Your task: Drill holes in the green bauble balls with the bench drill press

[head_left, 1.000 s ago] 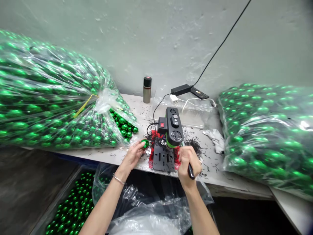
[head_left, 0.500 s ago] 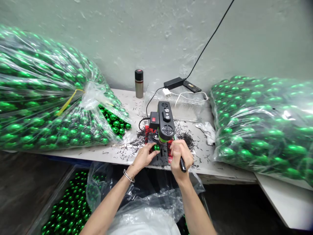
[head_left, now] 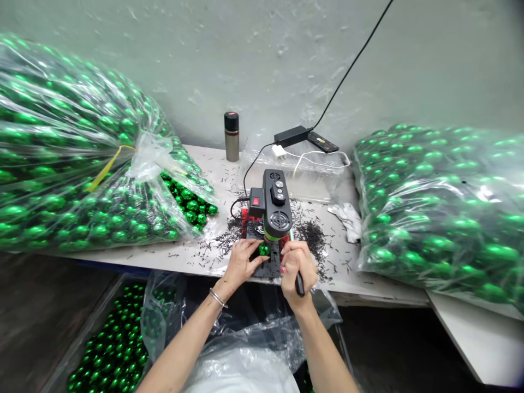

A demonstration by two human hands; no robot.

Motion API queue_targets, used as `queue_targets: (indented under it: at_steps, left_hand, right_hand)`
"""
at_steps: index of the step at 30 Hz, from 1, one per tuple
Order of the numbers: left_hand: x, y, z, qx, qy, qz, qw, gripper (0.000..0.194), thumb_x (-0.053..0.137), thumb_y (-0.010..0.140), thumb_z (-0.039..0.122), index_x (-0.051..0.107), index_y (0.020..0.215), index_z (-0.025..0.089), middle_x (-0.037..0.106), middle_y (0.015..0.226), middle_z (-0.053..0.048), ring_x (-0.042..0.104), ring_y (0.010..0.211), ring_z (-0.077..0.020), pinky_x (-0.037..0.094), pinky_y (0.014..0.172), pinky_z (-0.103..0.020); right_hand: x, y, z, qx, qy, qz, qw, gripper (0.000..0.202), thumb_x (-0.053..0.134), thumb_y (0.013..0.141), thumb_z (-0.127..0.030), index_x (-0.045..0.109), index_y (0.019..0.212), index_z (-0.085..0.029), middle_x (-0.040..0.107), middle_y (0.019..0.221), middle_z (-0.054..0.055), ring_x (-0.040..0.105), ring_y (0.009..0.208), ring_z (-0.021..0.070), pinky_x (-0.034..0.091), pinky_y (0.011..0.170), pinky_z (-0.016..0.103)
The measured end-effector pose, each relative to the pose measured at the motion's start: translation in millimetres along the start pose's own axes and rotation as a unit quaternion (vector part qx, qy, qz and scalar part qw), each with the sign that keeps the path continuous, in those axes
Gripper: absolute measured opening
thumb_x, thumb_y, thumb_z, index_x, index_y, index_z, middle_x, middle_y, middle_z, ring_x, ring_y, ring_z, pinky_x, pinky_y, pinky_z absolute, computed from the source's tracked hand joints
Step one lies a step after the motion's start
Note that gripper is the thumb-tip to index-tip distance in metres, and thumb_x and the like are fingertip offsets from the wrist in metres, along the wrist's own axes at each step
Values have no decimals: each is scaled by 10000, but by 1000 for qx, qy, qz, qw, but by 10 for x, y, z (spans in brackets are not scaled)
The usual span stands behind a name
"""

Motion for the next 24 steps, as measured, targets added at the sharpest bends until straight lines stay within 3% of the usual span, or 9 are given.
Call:
queue_targets:
  at_steps: [6,11,15,19,24]
  left_hand:
    - [32,-20,-31,-10,-11,3,1000,334,659,880,378,671,1168,207,696,1095,-103,608,1019,-260,460,891,-407]
    - [36,-23,-30,-5,-18,5,1000,345,653,883,400,668,1167,204,693,1077,-106,605,1012,-262,461,875,-405]
    - [44,-26,-41,-11,-20,3,1000,351,651,883,415,669,1168,212,691,1080,-104,603,1017,-262,459,881,-410]
    - [41,-20,-30,-10,-28,5,1000,371,656,877,427,668,1164,192,695,1086,-110,603,1017,-264,461,880,-415]
    - [35,-3,-21,-21,-47,11,999,350,676,865,407,669,1142,193,704,1089,-108,612,1025,-270,455,911,-438]
  right_hand:
    - [104,-274,242,-25,-11,23,999,269,370,956,-209,461,702,-210,531,766,14,521,647,127,436,571,291]
    - [192,-392,399,-45,-3,73,996,301,332,975,-248,455,701,-217,518,749,-7,530,632,128,497,743,389]
    - [208,-405,462,-73,-9,58,996,300,327,985,-263,434,708,-221,503,751,-15,524,637,125,482,723,372]
    - [173,-359,434,-101,-22,30,994,308,343,987,-268,423,694,-217,498,739,-20,503,641,119,462,700,342]
    - [53,-79,166,-27,-5,40,999,313,364,957,-166,419,652,-208,492,693,-8,487,617,119,397,591,296]
Point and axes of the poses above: each hand's wrist, its own y-axis towards the middle knuckle, its own x-axis out of the palm, z = x × y, the point moved 2 cm from there along y, towards the middle knuckle
